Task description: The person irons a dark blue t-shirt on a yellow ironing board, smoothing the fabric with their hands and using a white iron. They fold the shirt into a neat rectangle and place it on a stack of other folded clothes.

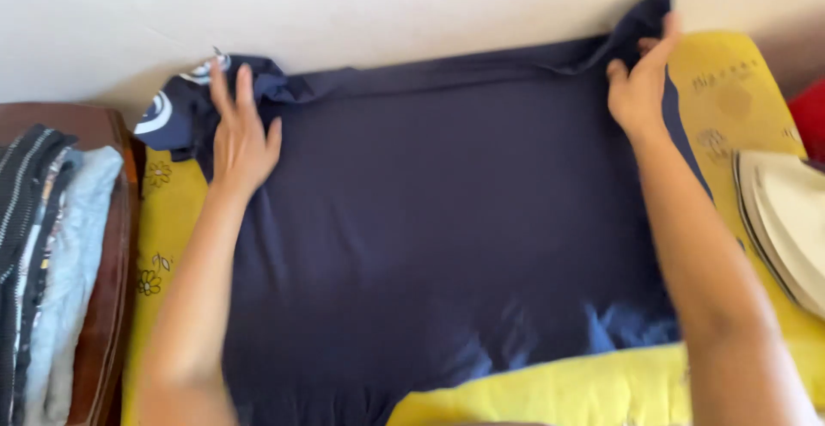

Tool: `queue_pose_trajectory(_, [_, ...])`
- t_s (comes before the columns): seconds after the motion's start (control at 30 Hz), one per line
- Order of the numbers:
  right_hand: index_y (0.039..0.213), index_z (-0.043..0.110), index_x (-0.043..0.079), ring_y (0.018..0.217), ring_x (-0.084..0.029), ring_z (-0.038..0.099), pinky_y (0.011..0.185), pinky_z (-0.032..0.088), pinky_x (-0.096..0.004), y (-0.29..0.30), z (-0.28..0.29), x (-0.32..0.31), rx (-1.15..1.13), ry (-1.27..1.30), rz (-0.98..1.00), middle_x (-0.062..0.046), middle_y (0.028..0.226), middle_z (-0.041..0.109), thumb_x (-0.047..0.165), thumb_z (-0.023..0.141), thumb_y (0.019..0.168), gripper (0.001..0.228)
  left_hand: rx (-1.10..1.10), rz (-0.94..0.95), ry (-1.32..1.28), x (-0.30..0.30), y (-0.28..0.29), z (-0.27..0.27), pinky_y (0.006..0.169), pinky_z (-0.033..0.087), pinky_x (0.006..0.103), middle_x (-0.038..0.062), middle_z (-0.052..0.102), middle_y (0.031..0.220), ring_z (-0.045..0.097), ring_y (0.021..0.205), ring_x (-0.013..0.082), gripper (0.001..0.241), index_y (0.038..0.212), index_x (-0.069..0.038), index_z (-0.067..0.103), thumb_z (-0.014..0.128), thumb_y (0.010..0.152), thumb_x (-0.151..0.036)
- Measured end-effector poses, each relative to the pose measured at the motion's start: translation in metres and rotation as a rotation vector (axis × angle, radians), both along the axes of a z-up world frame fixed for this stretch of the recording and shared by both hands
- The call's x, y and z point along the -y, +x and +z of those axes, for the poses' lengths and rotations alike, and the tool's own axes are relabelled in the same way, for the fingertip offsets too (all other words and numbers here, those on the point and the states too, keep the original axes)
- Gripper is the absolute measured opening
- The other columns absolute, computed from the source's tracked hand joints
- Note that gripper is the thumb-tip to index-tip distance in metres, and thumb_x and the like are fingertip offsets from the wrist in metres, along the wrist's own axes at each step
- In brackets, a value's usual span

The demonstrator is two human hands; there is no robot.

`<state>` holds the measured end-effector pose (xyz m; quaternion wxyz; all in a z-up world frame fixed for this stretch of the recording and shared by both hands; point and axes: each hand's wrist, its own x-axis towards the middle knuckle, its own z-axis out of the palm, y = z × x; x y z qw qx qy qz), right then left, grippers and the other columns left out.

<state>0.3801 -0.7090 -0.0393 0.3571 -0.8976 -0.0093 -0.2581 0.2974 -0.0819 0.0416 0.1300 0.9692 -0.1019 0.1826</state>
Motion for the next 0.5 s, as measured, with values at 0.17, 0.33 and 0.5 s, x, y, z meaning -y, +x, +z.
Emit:
queue_pose_trajectory(0.17, [0.150, 0.049, -0.006, 0.120, -0.042, 0.057, 0.106, 0.042, -0.050, -0.205, 0.086, -0.001, -0.154, -0.257, 0.064, -0.029, 0.138, 0.057, 0.005, 0.066, 0.101, 0.053, -0.115, -0.112, -0.026, 0.041, -0.183, 0.030, 0.117, 0.038, 0.0553, 0.031, 0.016, 0.166, 0.042, 0.148, 0.0509, 0.068, 0.158, 0.001, 0.034, 0.061, 0.100, -0.022])
queue_pose_trajectory(0.33, [0.131, 0.077, 0.015, 0.101, -0.028, 0.071, 0.093, 0.051, -0.041, -0.362, 0.069, 0.062, -0.393, -0.602, -0.313, -0.008, 0.113, 0.075, 0.030, 0.077, 0.106, 0.030, -0.096, -0.277, -0.010, 0.085, -0.312, -0.001, 0.109, 0.042, 0.0622, 0.018, 0.056, 0.148, 0.052, 0.142, 0.0410, 0.051, 0.131, -0.009, 0.064, 0.072, 0.086, -0.031])
queue_pose_trajectory(0.5, [0.127, 0.078, 0.017, 0.106, -0.032, 0.067, 0.092, 0.047, -0.048, -0.400, 0.048, 0.086, -0.651, -0.325, -0.556, -0.007, 0.110, 0.075, 0.056, 0.079, 0.097, 0.049, -0.202, -0.441, 0.017, 0.120, -0.355, -0.028, 0.119, 0.029, 0.0593, 0.011, 0.046, 0.160, 0.043, 0.149, 0.0280, 0.081, 0.148, -0.013, 0.052, 0.072, 0.085, -0.060])
